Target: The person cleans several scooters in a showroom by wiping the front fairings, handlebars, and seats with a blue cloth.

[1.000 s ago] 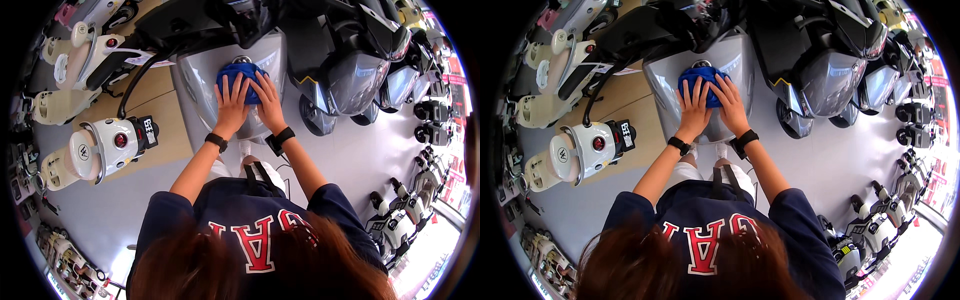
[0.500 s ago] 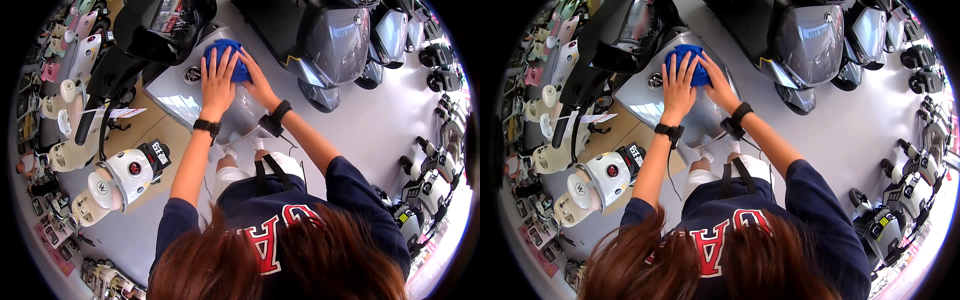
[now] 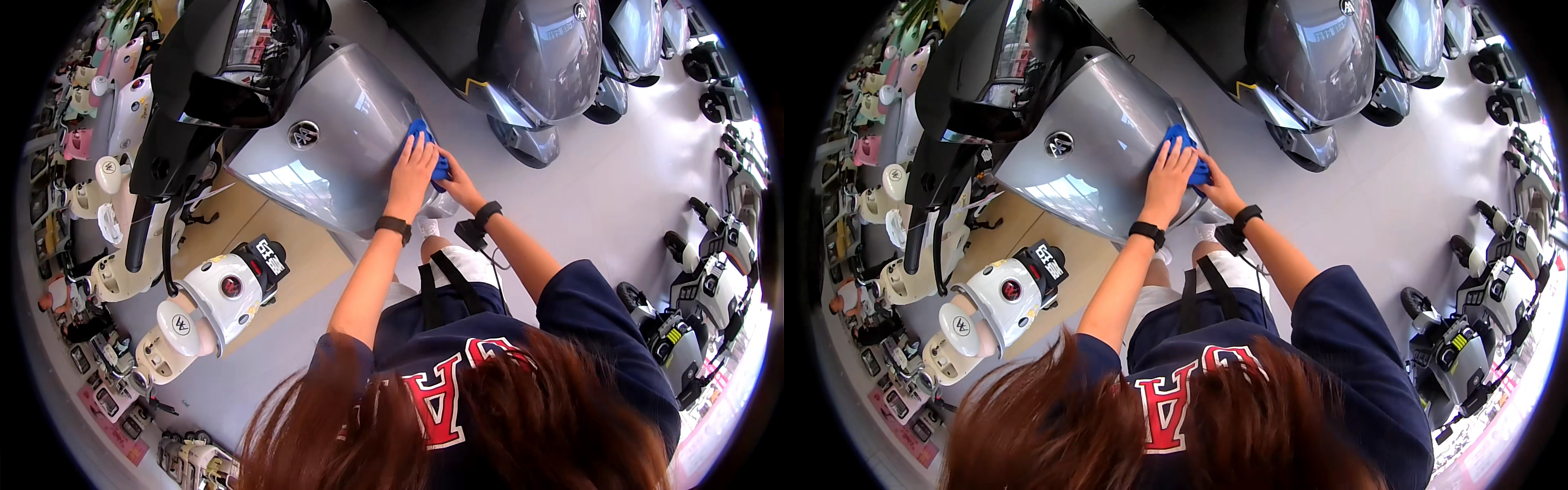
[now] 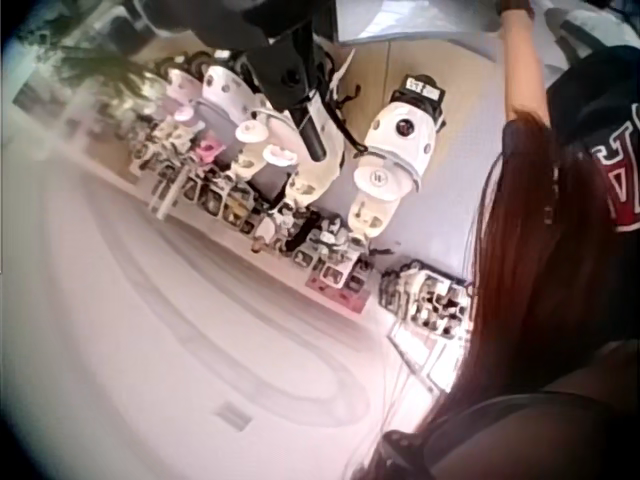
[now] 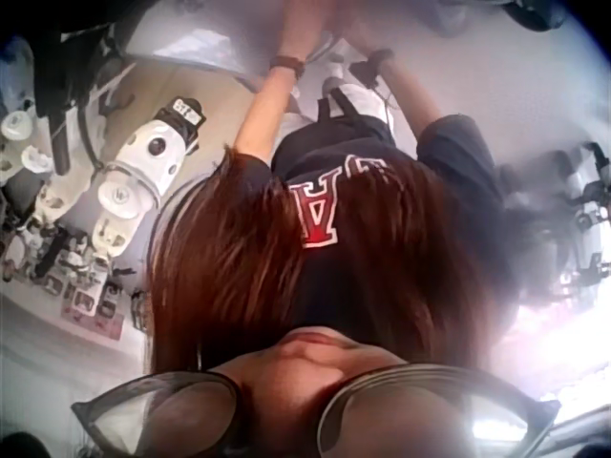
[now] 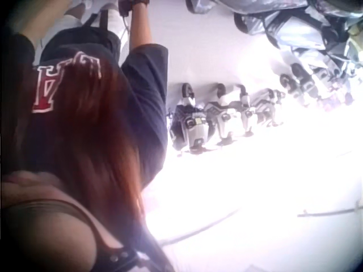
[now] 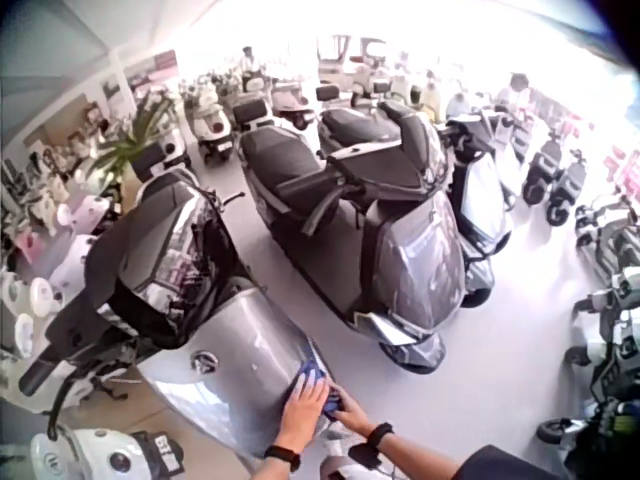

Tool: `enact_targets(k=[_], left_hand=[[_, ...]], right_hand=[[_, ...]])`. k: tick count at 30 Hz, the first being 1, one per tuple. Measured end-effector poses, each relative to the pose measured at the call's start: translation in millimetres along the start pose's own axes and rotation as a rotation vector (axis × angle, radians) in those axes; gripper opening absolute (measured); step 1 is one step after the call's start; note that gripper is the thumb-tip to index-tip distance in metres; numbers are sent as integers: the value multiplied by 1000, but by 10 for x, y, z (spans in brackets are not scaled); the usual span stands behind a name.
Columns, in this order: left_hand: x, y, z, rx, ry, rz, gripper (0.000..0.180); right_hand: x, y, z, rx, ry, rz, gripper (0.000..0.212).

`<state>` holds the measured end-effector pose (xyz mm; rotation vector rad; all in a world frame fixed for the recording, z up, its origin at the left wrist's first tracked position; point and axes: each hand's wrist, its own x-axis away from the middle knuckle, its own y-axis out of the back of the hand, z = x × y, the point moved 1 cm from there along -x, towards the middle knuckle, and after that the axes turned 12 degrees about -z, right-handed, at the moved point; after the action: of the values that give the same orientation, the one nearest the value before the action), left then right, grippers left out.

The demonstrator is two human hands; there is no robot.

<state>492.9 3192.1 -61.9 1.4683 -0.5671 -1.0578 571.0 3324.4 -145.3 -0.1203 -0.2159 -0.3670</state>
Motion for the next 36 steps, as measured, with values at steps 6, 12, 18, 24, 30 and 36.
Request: enact_targets(k=[6,12,18,24,30,36], left_hand=[[567,74,-42,188,10,-72,46],[1014,266,162,274,41,-123,44],[1845,508,334,395,210,-80,41],[3669,948,569,645,875,-2,35],[5644,1776,480,631,1135,-178,42],[6549,2515,655,537,1312,-274,50]], right_hand=[[538,-190,269,549,266,-58,67],[817,-636,354,667,305,-128,60],[918,-1200,124,833,234,179,46],[1324,-2543,-36,846,241,760,44],[2358,-4210,-169,817,410,1206,43],[3086,-5319,202,793,476,1376,38]])
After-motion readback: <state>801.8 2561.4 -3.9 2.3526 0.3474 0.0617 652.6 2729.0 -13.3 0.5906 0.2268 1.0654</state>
